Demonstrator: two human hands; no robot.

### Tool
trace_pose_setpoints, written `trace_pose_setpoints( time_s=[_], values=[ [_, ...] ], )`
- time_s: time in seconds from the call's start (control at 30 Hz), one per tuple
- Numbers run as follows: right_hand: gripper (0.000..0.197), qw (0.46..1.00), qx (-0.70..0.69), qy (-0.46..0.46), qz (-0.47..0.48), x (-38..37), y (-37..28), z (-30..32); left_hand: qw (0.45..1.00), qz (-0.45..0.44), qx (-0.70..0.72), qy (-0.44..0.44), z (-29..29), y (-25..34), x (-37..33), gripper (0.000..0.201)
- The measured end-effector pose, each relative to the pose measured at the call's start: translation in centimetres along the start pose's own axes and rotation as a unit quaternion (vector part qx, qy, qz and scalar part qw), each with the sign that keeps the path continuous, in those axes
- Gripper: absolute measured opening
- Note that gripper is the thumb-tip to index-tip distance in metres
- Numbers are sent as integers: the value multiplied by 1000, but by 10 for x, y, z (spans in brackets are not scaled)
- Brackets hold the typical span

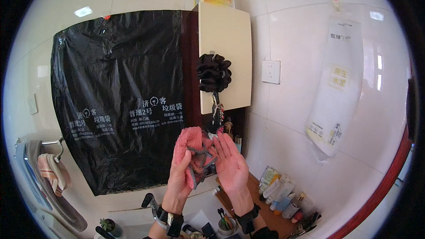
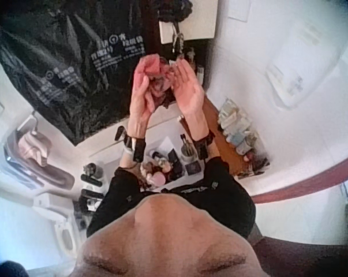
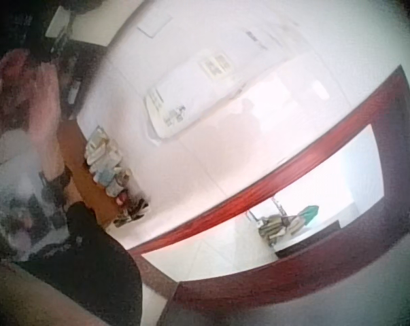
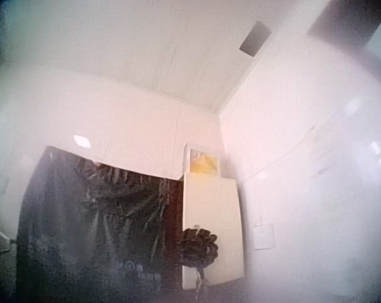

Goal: The person wipes multiple cosmetic bottles and tubes with a pink cloth in a bathroom. They handle each item one at a time, rubbing the cloth over the surfaces, then place the items back on the sink counter or a wooden shelf.

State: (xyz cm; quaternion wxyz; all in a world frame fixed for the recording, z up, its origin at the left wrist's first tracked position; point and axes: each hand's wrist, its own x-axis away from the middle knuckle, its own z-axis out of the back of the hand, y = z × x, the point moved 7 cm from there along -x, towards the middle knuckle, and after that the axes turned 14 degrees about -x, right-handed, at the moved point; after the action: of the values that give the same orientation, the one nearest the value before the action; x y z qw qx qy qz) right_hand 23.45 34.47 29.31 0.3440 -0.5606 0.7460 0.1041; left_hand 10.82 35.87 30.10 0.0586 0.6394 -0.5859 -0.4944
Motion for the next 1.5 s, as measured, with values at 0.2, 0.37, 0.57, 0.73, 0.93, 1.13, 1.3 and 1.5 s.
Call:
trace_pose_setpoints(
  time_s=[0.2,0.37,0.57,0.73,0.93,1.13,1.3,1.5],
  values=[
    [57,1000,-9,17,-2,-18,-1,9,999,34,-12,-22,4,-8,-23,48],
    [57,1000,-4,11,-16,-40,3,9,997,41,-59,-31,4,-12,-50,47],
    [59,999,22,25,-15,-53,2,13,995,36,-89,-41,5,-23,-92,52],
    [58,999,18,39,-22,-54,-1,23,986,12,-164,-27,2,-34,-118,48],
    [58,999,3,40,-22,-53,-8,29,966,-1,-258,-22,1,-46,-119,63],
    [58,999,-2,45,-29,-52,-11,32,941,-56,-333,-40,-4,-46,-118,71],
    [59,999,5,34,-31,-51,-10,30,947,-46,-311,-69,-8,-45,-113,72],
    [61,998,14,35,-40,-50,-5,24,951,-38,-291,-94,-10,-40,-111,72]
  ],
)
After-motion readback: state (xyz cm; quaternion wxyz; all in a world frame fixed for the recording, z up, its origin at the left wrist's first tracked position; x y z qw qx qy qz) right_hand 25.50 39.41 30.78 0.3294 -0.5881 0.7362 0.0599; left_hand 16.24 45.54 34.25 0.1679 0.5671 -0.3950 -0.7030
